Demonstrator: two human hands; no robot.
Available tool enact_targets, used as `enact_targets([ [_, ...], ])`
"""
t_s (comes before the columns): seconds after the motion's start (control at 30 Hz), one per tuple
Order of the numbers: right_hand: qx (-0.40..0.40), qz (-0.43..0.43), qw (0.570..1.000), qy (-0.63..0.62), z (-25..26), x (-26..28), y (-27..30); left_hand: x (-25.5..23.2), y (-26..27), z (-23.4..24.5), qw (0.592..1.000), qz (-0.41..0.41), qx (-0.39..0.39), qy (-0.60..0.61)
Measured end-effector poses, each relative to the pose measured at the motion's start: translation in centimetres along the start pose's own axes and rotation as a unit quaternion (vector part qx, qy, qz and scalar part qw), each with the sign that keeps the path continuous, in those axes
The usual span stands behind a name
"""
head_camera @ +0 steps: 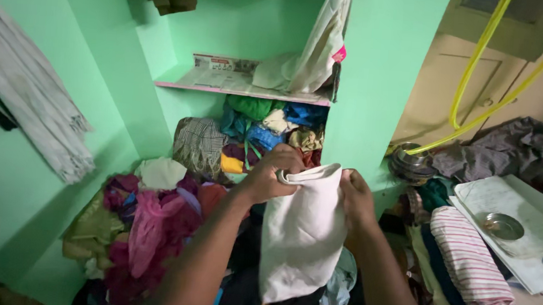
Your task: The person folds a white cloth and places it on a nearby table. Then the person picks up a black garment, turns it inside out, and folds it on the bed.
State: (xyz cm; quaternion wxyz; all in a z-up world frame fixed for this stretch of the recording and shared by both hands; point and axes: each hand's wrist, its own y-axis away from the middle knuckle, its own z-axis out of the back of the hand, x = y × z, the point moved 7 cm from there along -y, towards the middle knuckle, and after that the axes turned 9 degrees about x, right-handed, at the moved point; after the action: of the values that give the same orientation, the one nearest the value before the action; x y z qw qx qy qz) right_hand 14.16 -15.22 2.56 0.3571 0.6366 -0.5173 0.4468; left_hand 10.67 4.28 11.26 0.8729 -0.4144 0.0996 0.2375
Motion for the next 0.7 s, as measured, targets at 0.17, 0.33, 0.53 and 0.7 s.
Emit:
enact_targets([
  [0.17,0.009,0.061,0.996,-0.060,0.5,-1.5,-2.3,3.1,0.7,-0.5,0.993,0.098,0.041,0.051],
  [0.33,-0.033,0.184,0.982,0.038,2.3,-2.3,-2.9,3.5,3.5,0.3,0.973,0.216,0.058,0.051],
  [0.53,-0.004,0.294,0.953,0.073,0.9,-0.9,-2.7,0.8,2.9,-0.1,0.934,0.260,0.109,-0.218],
  [0.7,0.108,0.409,0.902,0.079,-0.1,1.0,-1.2,-2.3,3.1,1.2,0.944,0.121,-0.034,-0.304],
])
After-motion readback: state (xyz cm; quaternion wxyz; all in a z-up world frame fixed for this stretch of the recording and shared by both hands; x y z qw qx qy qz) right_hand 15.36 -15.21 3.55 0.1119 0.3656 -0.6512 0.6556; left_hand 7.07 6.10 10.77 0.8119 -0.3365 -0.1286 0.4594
